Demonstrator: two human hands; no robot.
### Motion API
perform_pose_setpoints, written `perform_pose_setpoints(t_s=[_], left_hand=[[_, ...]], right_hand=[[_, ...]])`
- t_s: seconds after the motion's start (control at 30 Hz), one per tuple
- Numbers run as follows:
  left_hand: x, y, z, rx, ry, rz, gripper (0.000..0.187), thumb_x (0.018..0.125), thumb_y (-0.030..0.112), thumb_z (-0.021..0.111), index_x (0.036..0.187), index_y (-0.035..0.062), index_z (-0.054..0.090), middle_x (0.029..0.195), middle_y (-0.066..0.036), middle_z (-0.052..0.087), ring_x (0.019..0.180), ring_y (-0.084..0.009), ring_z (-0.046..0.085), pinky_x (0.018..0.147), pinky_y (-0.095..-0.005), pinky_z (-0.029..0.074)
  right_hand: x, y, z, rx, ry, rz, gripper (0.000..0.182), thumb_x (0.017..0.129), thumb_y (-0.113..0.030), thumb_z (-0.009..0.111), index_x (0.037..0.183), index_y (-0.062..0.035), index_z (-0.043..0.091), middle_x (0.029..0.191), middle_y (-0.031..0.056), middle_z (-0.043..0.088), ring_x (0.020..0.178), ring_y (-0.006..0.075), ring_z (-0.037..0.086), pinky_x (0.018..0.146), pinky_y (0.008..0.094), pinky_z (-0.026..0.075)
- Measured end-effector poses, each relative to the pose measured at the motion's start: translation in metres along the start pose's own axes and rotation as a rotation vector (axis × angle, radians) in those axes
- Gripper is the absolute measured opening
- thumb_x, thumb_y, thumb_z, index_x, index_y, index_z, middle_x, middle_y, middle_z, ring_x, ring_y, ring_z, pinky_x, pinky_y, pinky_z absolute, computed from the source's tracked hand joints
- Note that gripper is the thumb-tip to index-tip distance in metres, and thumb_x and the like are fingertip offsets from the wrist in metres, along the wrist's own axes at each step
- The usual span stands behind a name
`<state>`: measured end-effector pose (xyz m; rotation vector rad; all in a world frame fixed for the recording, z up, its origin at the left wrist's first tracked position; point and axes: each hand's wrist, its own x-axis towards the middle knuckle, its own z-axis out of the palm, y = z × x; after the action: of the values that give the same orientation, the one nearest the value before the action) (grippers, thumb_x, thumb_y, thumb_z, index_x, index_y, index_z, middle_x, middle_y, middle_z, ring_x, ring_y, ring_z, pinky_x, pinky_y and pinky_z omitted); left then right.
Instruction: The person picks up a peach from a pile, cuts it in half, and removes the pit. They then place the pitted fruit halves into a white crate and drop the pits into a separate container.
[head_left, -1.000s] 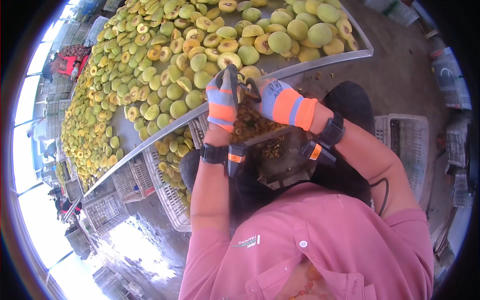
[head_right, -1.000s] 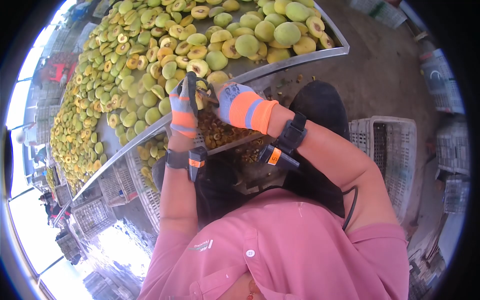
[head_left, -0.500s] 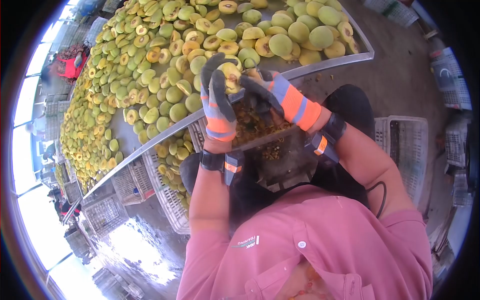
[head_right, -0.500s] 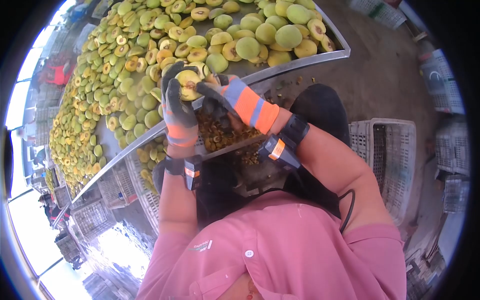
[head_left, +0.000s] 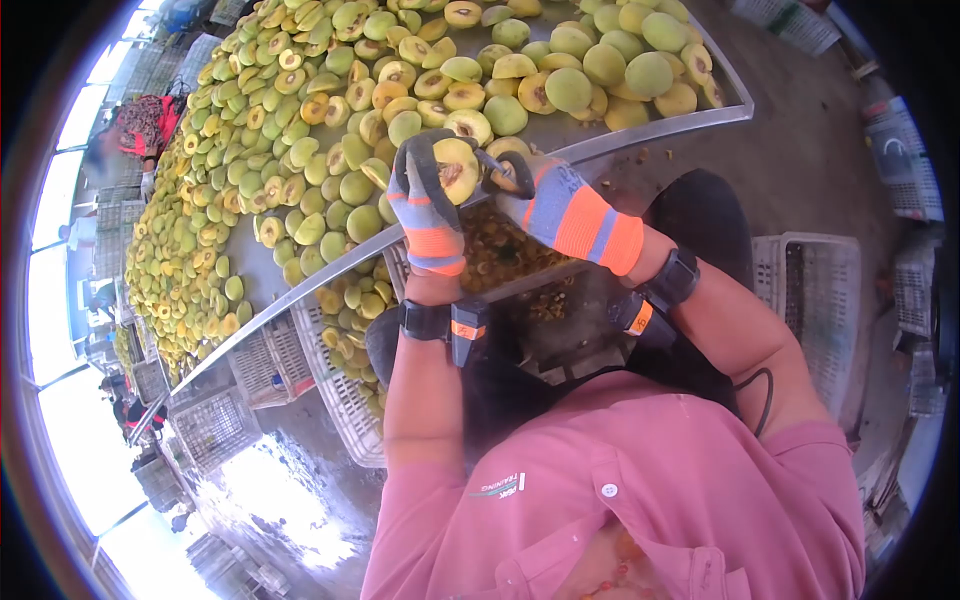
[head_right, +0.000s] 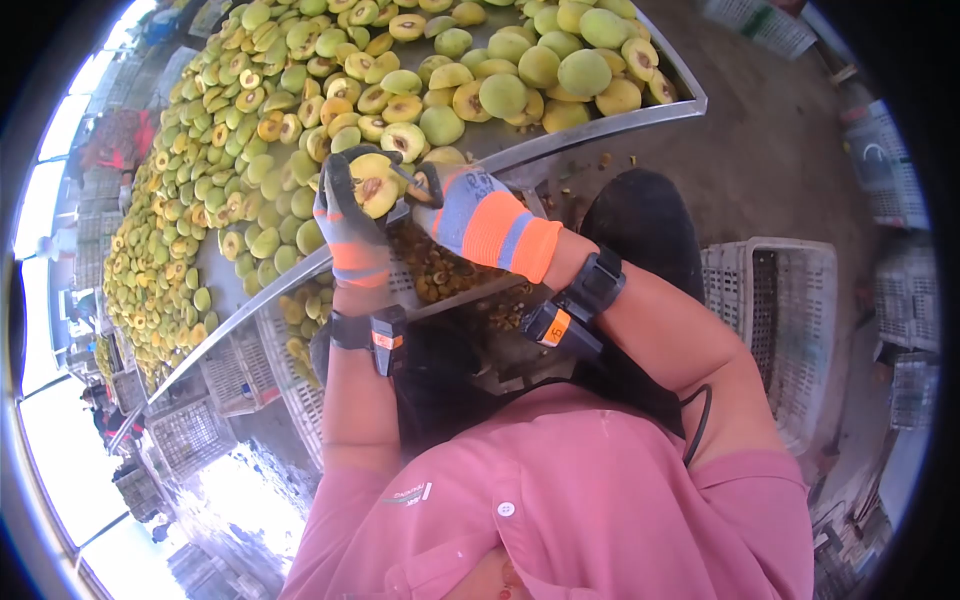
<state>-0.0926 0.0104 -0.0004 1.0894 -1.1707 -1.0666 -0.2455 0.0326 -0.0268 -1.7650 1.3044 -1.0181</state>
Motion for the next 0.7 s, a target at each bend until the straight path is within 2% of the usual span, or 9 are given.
perform_pose_setpoints(t_s=[0.03, 0.07, 0.23, 0.43, 0.53, 0.63, 0.7], left_hand=[[-0.003, 0.002, 0.005, 0.007, 0.001, 0.025, 0.033, 0.098, 0.023, 0.045, 0.106, -0.0040, 0.061, 0.098, -0.009, 0.064, 0.088, -0.0160, 0.061, 0.079, -0.0307, 0.051], [-0.005, 0.003, 0.010, 0.011, 0.001, 0.051, 0.034, 0.098, 0.025, 0.044, 0.106, -0.0039, 0.061, 0.098, -0.009, 0.064, 0.089, -0.0155, 0.060, 0.079, -0.0302, 0.050], [-0.013, -0.001, 0.024, -0.105, 0.030, 0.067, 0.032, 0.098, 0.023, 0.045, 0.106, -0.0029, 0.062, 0.101, -0.008, 0.062, 0.093, -0.0147, 0.057, 0.085, -0.0278, 0.046], [-0.017, -0.004, 0.030, 0.026, 0.036, 0.147, 0.030, 0.098, 0.021, 0.044, 0.105, -0.0026, 0.061, 0.103, -0.008, 0.061, 0.095, -0.0141, 0.054, 0.086, -0.0285, 0.042], [-0.018, -0.001, 0.031, 0.191, 0.004, 0.222, 0.025, 0.098, 0.015, 0.043, 0.112, -0.0012, 0.056, 0.101, -0.004, 0.058, 0.088, -0.0091, 0.050, 0.078, -0.0242, 0.042], [-0.024, 0.002, 0.036, 0.195, 0.025, 0.220, 0.027, 0.098, 0.015, 0.042, 0.105, -0.0032, 0.060, 0.095, -0.006, 0.058, 0.085, -0.0143, 0.052, 0.079, -0.0278, 0.043], [-0.023, -0.001, 0.032, 0.316, -0.008, 0.275, 0.026, 0.097, 0.014, 0.042, 0.106, -0.0031, 0.060, 0.091, -0.006, 0.056, 0.081, -0.0131, 0.051, 0.074, -0.0270, 0.043]], right_hand=[[-0.003, 0.001, 0.002, -0.052, -0.044, 0.028, 0.033, 0.078, -0.030, 0.062, 0.085, 0.0018, 0.060, 0.080, 0.0258, 0.062, 0.078, 0.0431, 0.059, 0.068, 0.0458, 0.048], [-0.004, 0.006, 0.007, -0.071, -0.002, -0.004, 0.039, 0.078, -0.036, 0.061, 0.082, 0.0025, 0.061, 0.079, 0.0254, 0.062, 0.077, 0.0423, 0.060, 0.068, 0.0455, 0.048], [-0.002, 0.001, 0.003, -0.164, -0.068, 0.084, 0.039, 0.079, -0.035, 0.061, 0.078, 0.0036, 0.063, 0.078, 0.0267, 0.061, 0.078, 0.0426, 0.060, 0.069, 0.0453, 0.049], [-0.007, -0.025, -0.009, -0.151, -0.160, 0.204, 0.036, 0.079, -0.031, 0.060, 0.077, 0.0050, 0.063, 0.078, 0.0275, 0.062, 0.078, 0.0428, 0.061, 0.070, 0.0453, 0.050], [-0.007, -0.027, -0.011, -0.135, -0.207, 0.261, 0.035, 0.079, -0.029, 0.059, 0.077, 0.0054, 0.063, 0.078, 0.0278, 0.062, 0.078, 0.0425, 0.061, 0.070, 0.0448, 0.050], [-0.008, -0.022, -0.008, -0.133, -0.186, 0.246, 0.033, 0.078, -0.027, 0.059, 0.076, 0.0054, 0.063, 0.078, 0.0281, 0.062, 0.079, 0.0423, 0.061, 0.071, 0.0443, 0.050], [-0.009, -0.017, -0.004, -0.117, -0.190, 0.233, 0.033, 0.078, -0.027, 0.059, 0.076, 0.0052, 0.063, 0.079, 0.0279, 0.062, 0.080, 0.0421, 0.061, 0.072, 0.0440, 0.050]])
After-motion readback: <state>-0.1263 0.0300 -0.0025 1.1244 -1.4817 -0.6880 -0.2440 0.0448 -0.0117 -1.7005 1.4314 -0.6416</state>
